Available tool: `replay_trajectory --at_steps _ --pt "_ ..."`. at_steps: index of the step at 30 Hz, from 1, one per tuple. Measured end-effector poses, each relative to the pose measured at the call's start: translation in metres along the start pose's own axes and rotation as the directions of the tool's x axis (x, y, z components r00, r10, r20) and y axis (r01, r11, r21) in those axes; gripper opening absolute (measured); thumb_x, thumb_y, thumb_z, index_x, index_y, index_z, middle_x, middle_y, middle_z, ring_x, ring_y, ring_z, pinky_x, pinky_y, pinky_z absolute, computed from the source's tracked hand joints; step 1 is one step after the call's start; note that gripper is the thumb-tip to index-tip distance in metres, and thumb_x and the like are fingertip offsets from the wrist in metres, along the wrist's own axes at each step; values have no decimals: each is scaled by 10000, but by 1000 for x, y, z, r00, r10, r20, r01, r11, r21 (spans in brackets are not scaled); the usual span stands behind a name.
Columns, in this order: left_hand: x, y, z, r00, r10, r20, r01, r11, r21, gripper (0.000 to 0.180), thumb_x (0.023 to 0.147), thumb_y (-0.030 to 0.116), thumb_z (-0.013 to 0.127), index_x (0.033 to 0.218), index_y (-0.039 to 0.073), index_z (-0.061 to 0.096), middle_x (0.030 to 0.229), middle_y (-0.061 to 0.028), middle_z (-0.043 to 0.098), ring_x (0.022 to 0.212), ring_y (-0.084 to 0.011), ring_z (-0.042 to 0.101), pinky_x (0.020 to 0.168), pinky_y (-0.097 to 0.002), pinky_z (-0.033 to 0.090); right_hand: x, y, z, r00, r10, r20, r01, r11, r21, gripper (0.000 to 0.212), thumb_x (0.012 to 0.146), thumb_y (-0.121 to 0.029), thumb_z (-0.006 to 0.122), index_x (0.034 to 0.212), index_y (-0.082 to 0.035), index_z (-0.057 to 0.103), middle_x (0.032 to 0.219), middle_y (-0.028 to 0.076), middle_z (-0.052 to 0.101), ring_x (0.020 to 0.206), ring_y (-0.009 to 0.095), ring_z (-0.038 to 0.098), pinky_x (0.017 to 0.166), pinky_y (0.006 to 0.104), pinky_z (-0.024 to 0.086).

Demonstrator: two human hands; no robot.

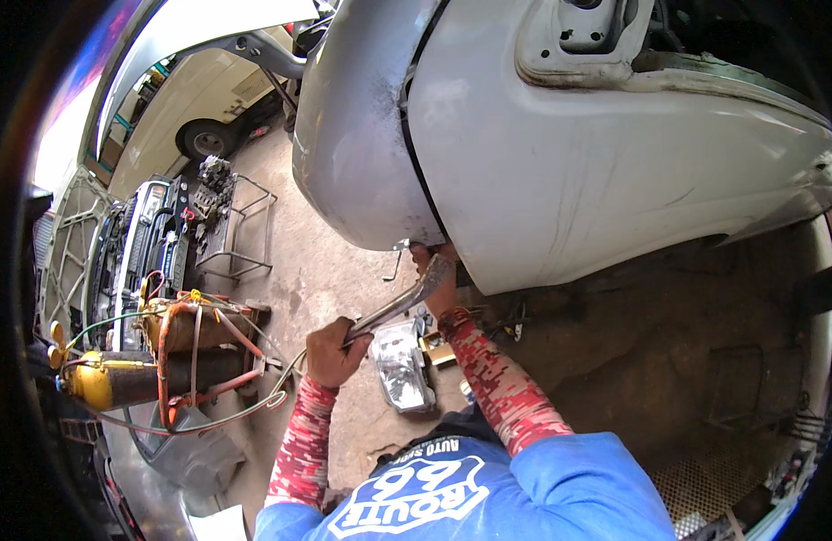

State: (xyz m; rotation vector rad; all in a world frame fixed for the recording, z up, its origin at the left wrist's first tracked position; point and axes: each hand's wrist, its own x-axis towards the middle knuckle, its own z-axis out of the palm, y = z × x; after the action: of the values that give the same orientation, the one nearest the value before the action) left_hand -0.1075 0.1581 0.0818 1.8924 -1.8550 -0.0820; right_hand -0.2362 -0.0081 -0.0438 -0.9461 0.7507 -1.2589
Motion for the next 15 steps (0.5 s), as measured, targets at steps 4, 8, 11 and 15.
replay_trajectory --at_steps 4,8,11,15 --pt "14 -12 -8 999 38 1 -38 998 57 391 826 395 759 727 64 576 633 -116 592 565 -318 619 503 -408 463 -5 -6 -3 998 64 -22 -65 997 -41 446 1047 -453 471 1153 -22 518 1055 87 570 982 199 525 886 363 427" --pt "19 -22 -9 999 26 -33 -23 997 77 400 830 410 759 741 61 585 630 -111 587 552 -316 607 498 -402 451 -12 -18 -10 990 139 0 -138 989 -60 541 1056 -524 407 1051 -3 551 1019 89 575 969 223 544 904 383 444" --pt "22 -24 -7 984 -176 9 175 984 34 345 837 338 753 774 40 591 603 -166 548 581 -366 603 527 -423 455 -11 -24 -15 962 272 13 -272 961 38 505 1061 -497 408 1055 -14 554 946 60 591 851 182 580 797 341 479" --pt "20 -26 -6 998 -52 40 51 998 24 335 799 322 782 785 34 613 618 -149 559 569 -350 599 526 -411 450 -6 -21 -15 993 111 -44 -115 987 -111 457 1063 -452 443 1043 -15 576 875 11 570 796 113 557 727 281 479"
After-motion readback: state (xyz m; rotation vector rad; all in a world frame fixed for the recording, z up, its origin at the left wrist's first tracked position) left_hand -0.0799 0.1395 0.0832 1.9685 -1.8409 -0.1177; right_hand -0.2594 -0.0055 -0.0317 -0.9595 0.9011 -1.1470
